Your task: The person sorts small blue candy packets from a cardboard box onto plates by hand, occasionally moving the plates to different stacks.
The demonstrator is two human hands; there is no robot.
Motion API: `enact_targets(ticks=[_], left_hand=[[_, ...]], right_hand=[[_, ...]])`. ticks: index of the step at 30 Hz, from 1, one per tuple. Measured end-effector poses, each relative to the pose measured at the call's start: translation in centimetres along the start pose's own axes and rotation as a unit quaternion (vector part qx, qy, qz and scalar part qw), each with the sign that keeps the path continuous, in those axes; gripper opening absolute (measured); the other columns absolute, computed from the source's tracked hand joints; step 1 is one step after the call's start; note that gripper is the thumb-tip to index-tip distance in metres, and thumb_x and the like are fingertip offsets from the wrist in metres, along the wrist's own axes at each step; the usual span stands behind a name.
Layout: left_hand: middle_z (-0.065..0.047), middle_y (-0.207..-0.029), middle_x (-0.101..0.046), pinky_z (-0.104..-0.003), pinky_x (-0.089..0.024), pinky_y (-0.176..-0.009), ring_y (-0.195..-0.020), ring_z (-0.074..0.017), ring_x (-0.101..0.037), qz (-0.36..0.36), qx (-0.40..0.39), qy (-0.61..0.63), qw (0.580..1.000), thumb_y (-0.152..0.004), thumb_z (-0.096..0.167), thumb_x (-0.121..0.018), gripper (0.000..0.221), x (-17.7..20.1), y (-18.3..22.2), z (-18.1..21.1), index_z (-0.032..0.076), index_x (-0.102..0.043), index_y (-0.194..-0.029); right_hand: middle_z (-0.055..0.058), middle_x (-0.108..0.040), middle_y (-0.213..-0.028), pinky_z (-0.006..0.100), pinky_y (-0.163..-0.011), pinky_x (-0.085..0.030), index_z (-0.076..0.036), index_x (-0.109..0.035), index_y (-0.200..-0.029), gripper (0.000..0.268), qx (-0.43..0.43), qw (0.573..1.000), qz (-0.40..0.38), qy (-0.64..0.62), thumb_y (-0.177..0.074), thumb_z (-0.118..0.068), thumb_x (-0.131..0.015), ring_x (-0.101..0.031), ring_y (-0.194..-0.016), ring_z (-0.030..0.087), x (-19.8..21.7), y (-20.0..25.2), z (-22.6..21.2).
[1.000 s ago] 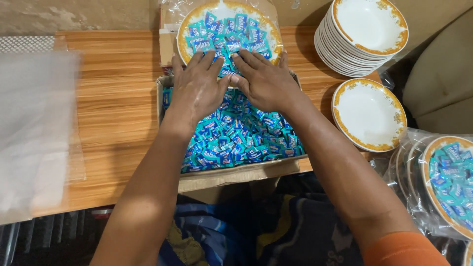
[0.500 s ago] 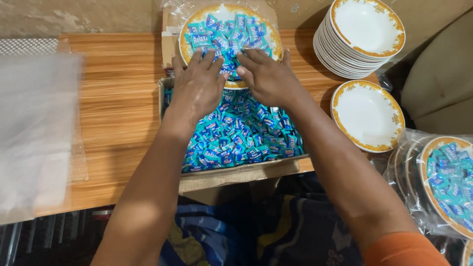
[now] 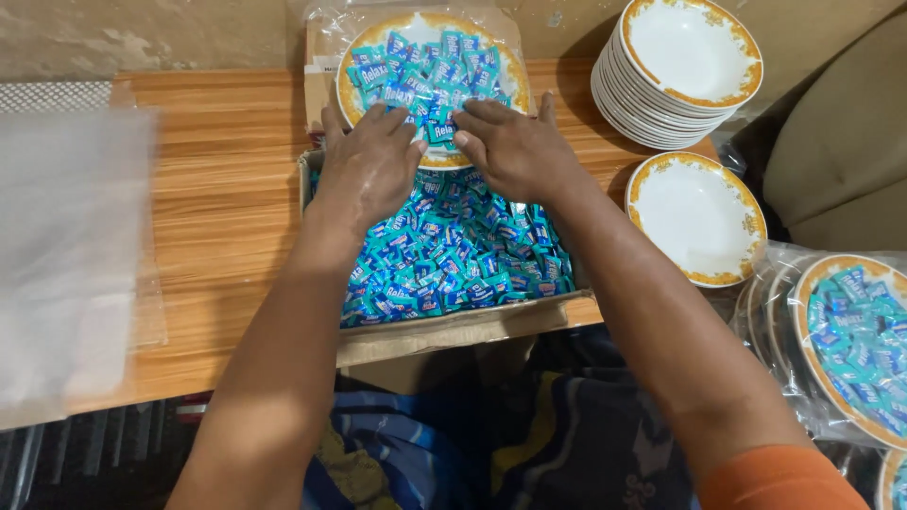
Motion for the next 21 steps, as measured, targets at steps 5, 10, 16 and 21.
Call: enact_targets(ticks=[5, 10, 16, 21], left_hand=[[-0.017, -0.138, -0.066, -0.073, -0.024, -0.108, -0.135, -0.0338, -0.055, -0.013, 0.009, 0.032, 0.999, -0.116, 0.037, -0.032, 0.051, 2.2, 1.3, 0.8, 0.006, -0.071, -0.127], [-0.010, -0.109, -0.072, -0.056, -0.052, -0.092, -0.110, -0.0327, -0.069, 0.041, 0.051, 0.151, 0.986, -0.116, 0.041, -0.038, 0.048, 3.0, 3.0, -0.8, 0.011, -0.076, -0.114], [-0.019, -0.084, -0.072, -0.052, -0.053, -0.075, -0.087, -0.0409, -0.072, -0.079, 0.090, 0.298, 0.947, -0.102, 0.020, -0.062, 0.020, 1.6, 5.9, 0.8, 0.005, -0.076, -0.100], [-0.031, -0.110, -0.075, -0.059, -0.056, -0.090, -0.108, -0.0482, -0.071, -0.286, 0.104, 0.306, 0.902, -0.083, 0.035, -0.083, 0.052, -3.9, 9.1, 2.3, -0.003, -0.074, -0.117]], right_hand=[[0.020, -0.062, -0.141, 0.088, -0.103, -0.018, -0.012, -0.063, -0.143, 0.058, 0.039, 0.996, 0.073, -0.031, -0.113, -0.043, -0.024, -0.058, -0.131, 0.042, 1.3, 1.8, -0.1], [0.006, -0.071, -0.094, 0.048, -0.082, -0.051, -0.015, -0.074, -0.108, 0.034, 0.134, 0.960, 0.242, -0.040, -0.113, -0.033, -0.045, -0.072, -0.092, 0.032, 3.0, 6.0, 0.8], [0.018, -0.070, -0.080, 0.051, -0.075, -0.056, -0.006, -0.075, -0.097, 0.016, 0.062, 0.975, 0.112, -0.184, -0.103, -0.016, -0.063, -0.072, -0.083, 0.042, 0.7, 8.1, 1.7], [0.030, -0.073, -0.114, 0.060, -0.091, -0.055, -0.004, -0.066, -0.135, 0.044, 0.019, 0.962, -0.125, -0.240, -0.095, -0.023, -0.069, -0.072, -0.101, 0.048, -4.7, 9.0, 0.1]])
Point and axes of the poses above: each hand's wrist, its own y-axis away from the middle knuckle, its own x-axis out of the back of the hand, z = x × y, the point moved 8 cm from there along -y, towards the middle knuckle
